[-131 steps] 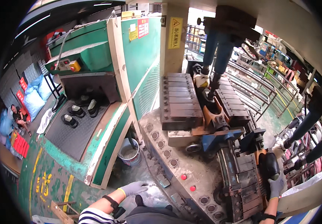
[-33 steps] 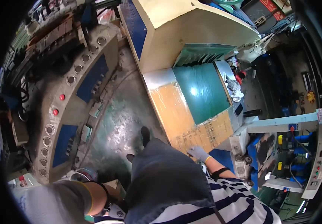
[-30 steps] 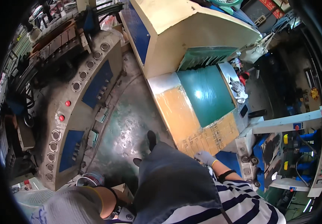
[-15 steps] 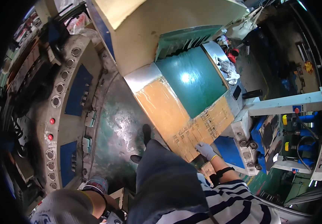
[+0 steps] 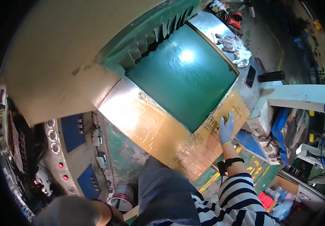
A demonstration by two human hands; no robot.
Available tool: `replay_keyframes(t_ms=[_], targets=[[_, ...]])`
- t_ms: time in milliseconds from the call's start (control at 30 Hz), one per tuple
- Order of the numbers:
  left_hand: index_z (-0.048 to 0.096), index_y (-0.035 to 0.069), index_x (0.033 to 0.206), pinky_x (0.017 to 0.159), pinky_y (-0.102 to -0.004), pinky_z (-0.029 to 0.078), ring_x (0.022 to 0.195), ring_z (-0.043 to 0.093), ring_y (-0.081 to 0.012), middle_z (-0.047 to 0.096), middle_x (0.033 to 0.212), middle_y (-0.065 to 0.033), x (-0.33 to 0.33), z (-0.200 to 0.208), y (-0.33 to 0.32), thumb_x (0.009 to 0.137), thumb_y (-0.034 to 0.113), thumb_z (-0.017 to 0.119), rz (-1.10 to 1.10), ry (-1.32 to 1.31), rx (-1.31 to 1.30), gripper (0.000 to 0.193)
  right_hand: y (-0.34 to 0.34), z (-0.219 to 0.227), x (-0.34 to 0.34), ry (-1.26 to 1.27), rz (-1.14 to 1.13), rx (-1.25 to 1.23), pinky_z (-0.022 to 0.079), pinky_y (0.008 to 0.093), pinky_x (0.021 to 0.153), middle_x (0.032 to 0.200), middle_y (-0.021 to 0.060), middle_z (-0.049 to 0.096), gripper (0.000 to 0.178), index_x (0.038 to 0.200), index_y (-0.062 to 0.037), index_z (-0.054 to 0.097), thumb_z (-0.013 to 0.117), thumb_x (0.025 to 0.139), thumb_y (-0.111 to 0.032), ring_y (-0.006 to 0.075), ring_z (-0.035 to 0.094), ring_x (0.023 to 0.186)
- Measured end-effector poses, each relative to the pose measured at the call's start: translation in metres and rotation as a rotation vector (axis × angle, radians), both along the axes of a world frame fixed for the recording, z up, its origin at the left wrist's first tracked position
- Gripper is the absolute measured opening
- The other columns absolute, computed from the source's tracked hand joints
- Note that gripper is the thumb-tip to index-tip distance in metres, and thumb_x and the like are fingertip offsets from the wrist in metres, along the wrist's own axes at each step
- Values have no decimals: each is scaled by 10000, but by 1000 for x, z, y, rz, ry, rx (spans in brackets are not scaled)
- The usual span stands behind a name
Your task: Operating a heating and pressing machine to shape or set shoe components.
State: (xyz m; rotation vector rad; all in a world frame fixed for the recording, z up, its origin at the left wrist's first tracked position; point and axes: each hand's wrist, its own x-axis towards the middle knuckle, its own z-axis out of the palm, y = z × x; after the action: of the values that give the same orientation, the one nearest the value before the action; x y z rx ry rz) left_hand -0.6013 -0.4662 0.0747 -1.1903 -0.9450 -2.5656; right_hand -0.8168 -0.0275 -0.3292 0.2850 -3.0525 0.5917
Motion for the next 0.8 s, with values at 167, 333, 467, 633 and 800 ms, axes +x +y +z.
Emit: replay_keyframes(t_ms=[167, 333, 467, 633, 800], targets=[[579, -33, 1230, 1015, -406, 458, 1099, 598, -223, 641, 1130, -127, -124, -192, 8, 960, 100, 502, 651, -947, -23, 311, -24, -26, -1, 78, 66, 87, 284, 484, 1137, 1441, 246, 435, 546, 1363, 23, 458, 588, 895, -225, 400, 387, 1356], [517, -20, 1328, 977, -323, 455, 1124, 596, -198, 610, 1259, -138, -248, -325, -39, 935, 143, 583, 608, -1113, -726, 431, -29, -39, -2, 78, 37, 63, 252, 502, 1146, 1465, 234, 416, 574, 1389, 11, 436, 571, 880, -217, 402, 357, 1379], [578, 32, 1299, 887, -314, 475, 1063, 623, -184, 643, 1216, -150, -311, -347, -90, 866, 330, 671, 1153, -1265, -628, 534, -26, -34, -7, 63, 28, 78, 253, 513, 1138, 1466, 228, 417, 576, 1382, 7, 441, 566, 868, -221, 408, 358, 1376], [608, 47, 1283, 934, -334, 463, 1098, 611, -210, 639, 1240, -156, -328, -358, -169, 808, 408, 716, 1218, -1725, -502, 606, -30, -36, -12, 12, 19, 59, 237, 522, 1140, 1456, 242, 420, 563, 1369, 17, 444, 545, 876, -234, 417, 359, 1372], [616, 53, 1282, 973, -340, 446, 1142, 589, -223, 624, 1269, -158, -340, -399, -160, 775, 422, 737, 1033, -1686, -595, 639, -29, -30, -15, 15, 15, 82, 241, 527, 1138, 1451, 248, 424, 569, 1377, 24, 438, 539, 885, -242, 427, 368, 1363]])
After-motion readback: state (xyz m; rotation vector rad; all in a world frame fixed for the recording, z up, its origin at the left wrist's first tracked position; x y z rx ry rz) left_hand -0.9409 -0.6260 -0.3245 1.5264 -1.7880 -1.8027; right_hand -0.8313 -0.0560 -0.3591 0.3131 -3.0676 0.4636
